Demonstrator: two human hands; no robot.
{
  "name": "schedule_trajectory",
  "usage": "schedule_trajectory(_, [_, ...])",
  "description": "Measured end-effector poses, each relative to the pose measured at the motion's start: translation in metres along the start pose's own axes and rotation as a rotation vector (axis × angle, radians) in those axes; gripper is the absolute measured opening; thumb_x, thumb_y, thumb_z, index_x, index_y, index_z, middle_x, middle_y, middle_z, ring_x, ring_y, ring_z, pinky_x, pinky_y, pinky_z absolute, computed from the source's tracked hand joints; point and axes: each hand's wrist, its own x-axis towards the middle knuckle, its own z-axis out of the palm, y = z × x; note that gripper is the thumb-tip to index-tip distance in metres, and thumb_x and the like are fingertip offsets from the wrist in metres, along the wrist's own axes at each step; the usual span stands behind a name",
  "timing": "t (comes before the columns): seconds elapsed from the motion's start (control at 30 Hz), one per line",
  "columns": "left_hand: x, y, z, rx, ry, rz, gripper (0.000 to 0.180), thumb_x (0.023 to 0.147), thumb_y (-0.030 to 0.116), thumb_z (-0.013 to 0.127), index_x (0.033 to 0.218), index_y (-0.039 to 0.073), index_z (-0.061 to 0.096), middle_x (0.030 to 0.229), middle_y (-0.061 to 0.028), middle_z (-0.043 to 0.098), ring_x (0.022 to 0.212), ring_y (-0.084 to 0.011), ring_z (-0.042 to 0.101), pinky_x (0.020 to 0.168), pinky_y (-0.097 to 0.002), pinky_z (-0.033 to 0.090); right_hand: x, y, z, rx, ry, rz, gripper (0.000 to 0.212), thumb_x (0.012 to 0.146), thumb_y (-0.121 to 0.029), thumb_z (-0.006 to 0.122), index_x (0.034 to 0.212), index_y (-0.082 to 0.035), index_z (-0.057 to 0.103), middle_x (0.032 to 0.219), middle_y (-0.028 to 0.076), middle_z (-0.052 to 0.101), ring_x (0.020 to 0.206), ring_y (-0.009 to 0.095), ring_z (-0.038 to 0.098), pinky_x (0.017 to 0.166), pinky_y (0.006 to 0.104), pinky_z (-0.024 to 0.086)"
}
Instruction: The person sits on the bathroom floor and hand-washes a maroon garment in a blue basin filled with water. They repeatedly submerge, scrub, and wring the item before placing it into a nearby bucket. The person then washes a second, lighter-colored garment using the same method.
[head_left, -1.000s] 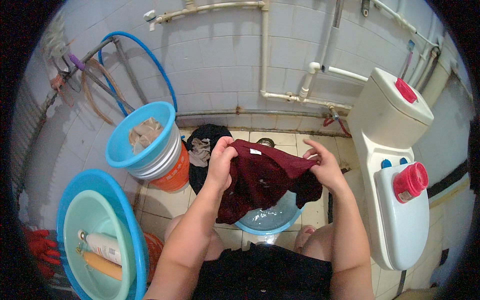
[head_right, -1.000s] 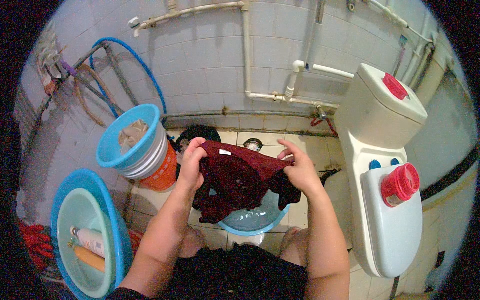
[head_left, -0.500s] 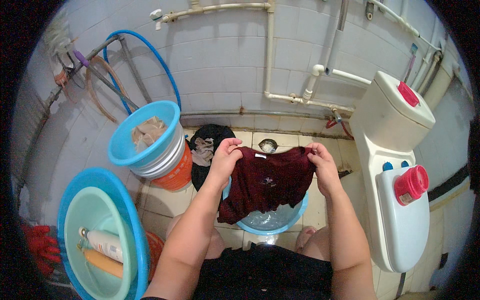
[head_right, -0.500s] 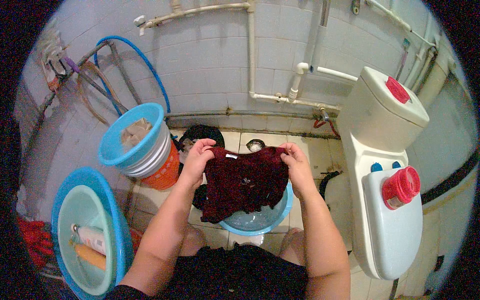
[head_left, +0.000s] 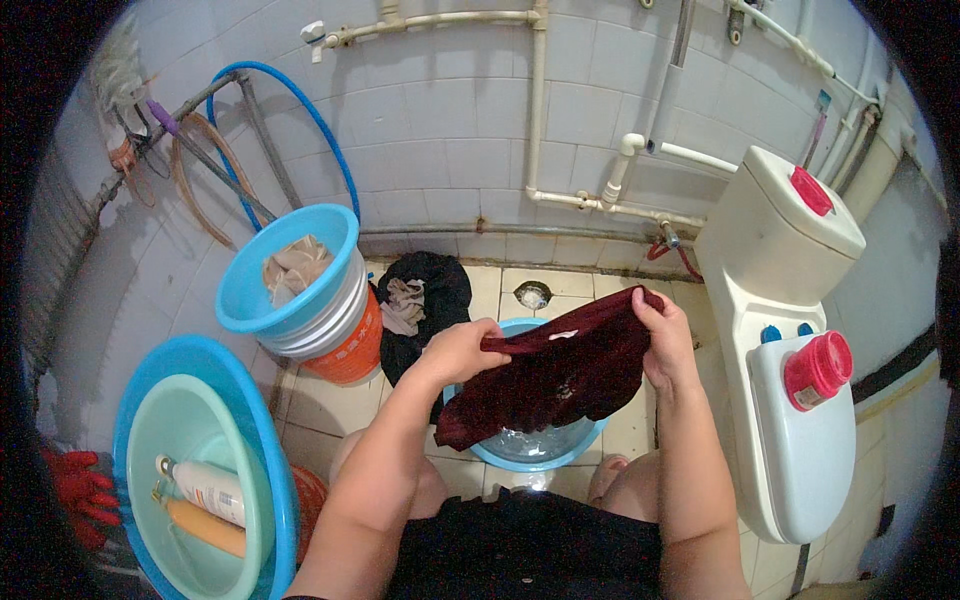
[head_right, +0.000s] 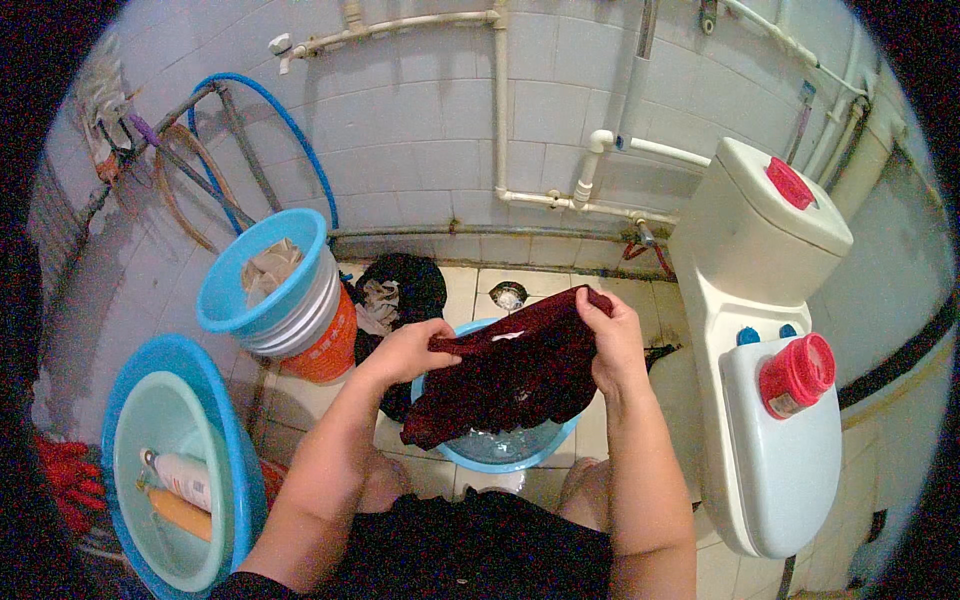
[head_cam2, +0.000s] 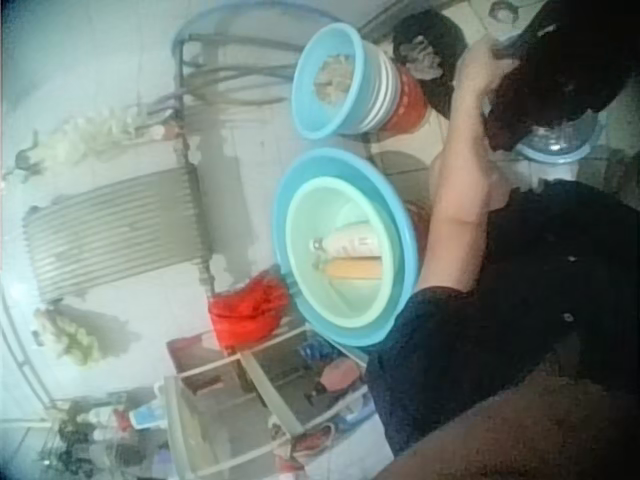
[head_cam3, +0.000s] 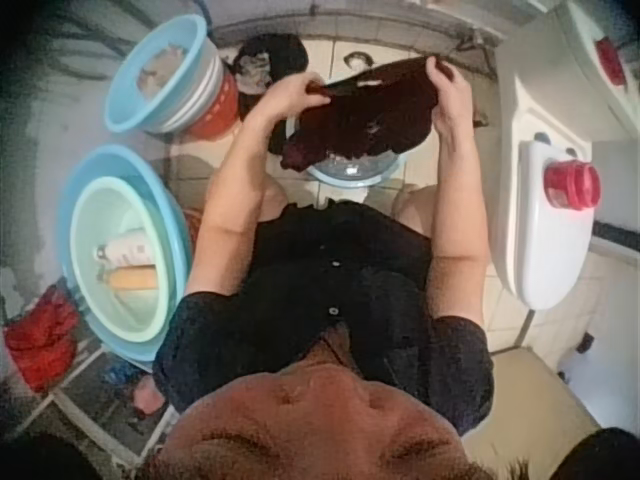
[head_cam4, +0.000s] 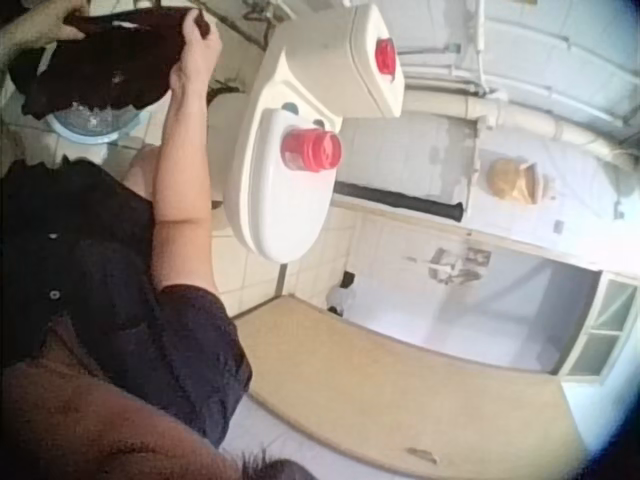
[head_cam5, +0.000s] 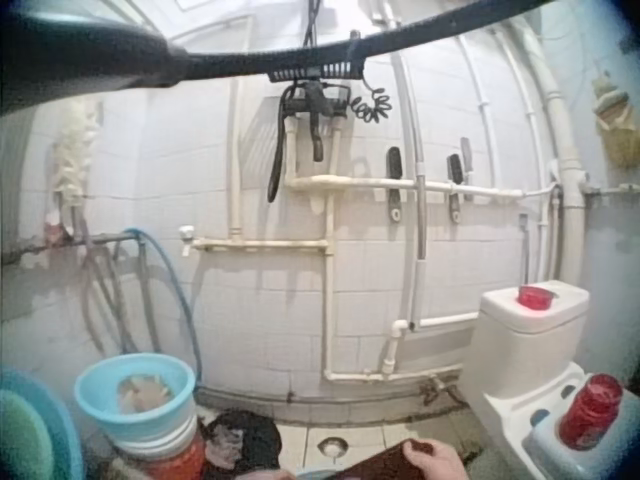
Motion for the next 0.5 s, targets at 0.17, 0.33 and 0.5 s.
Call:
schedule_trajectory(0.17, [0.010, -0.015, 0.005, -0.185, 0.023, 0.086, 0.033, 0.074, 0.025, 0.069, 0.098, 0.005, 0.059, 0.085, -0.0119, 0.064, 0.078, -0.0228, 0.062, 0.071, -0.0324, 0.047, 0.005, -0.007, -0.010, 0.083, 0.015, 0.048, 0.016, 0.085, -0.021, 0.062, 0.089, -0.006, 0.059, 0.083, 0.004, 0.063, 0.075, 0.016, 0.059, 0.070, 0.0316, 0.048])
schedule_trajectory(0.33, [0.008, -0.015, 0.002, -0.577, -0.108, 0.075, 0.028, 0.080, 0.021, 0.066, 0.098, 0.001, 0.060, 0.087, -0.0041, 0.064, 0.081, -0.0110, 0.056, 0.074, -0.0272, 0.046, 0.006, -0.014, -0.018, 0.117, 0.041, 0.081, 0.019, 0.087, -0.023, 0.058, 0.090, -0.004, 0.059, 0.083, 0.006, 0.063, 0.074, 0.018, 0.060, 0.069, 0.0327, 0.048])
schedule_trajectory(0.5, [0.006, -0.007, -0.005, -0.749, -0.103, 0.053, 0.024, 0.085, 0.020, 0.061, 0.098, 0.000, 0.062, 0.090, -0.0022, 0.064, 0.083, -0.0093, 0.056, 0.077, -0.0249, 0.044, 0.014, -0.017, -0.034, 0.168, 0.019, 0.183, 0.024, 0.089, -0.027, 0.056, 0.094, -0.003, 0.057, 0.087, 0.008, 0.063, 0.078, 0.022, 0.061, 0.074, 0.0365, 0.049])
